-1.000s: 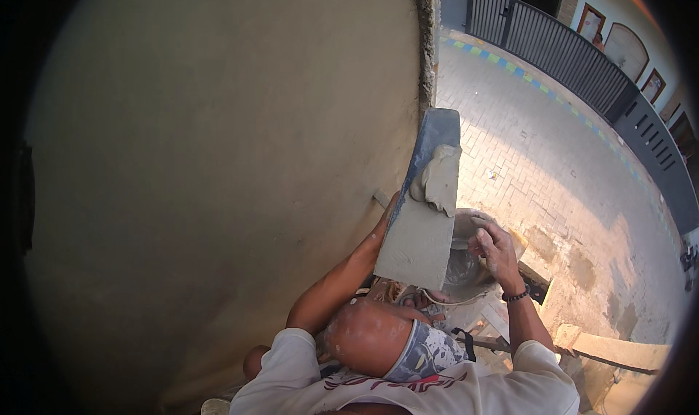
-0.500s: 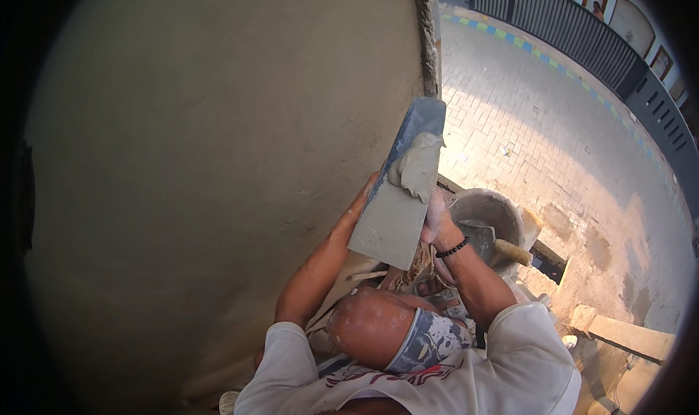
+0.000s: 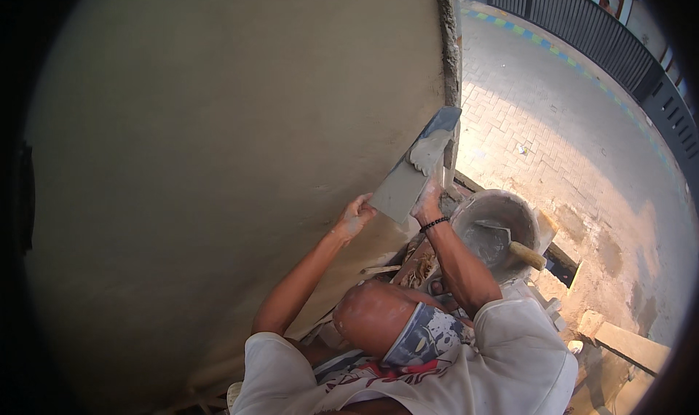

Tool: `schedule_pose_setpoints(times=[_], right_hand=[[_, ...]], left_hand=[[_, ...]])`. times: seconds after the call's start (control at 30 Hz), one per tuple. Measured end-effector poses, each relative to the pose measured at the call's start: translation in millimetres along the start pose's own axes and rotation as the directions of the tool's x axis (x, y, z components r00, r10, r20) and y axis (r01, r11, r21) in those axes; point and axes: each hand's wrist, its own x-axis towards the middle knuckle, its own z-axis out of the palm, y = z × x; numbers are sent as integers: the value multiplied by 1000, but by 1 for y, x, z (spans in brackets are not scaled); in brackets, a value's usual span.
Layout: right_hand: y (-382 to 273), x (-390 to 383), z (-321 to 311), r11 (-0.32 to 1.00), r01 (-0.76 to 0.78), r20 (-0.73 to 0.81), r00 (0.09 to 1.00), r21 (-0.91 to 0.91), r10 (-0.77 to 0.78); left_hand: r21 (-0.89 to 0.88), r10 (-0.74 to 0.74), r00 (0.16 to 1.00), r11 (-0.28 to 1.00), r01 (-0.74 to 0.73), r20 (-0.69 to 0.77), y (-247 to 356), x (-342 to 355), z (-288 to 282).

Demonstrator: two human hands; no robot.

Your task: The person applies plaster to an exterior wall using a float and then smooths the surface, occasionally scooping more material from a bucket using a trowel.

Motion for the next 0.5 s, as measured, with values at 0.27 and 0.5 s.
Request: schedule_pose_setpoints(times=[0.27, 0.5], right_hand=[[20, 65, 94, 955, 212, -215, 942, -207, -256], [-22, 38, 178, 422, 509, 36, 668, -750, -743]], left_hand=[[77, -54, 990, 995, 65, -131, -35, -122, -45], [59, -10, 986, 998, 20, -166, -6, -148, -37]])
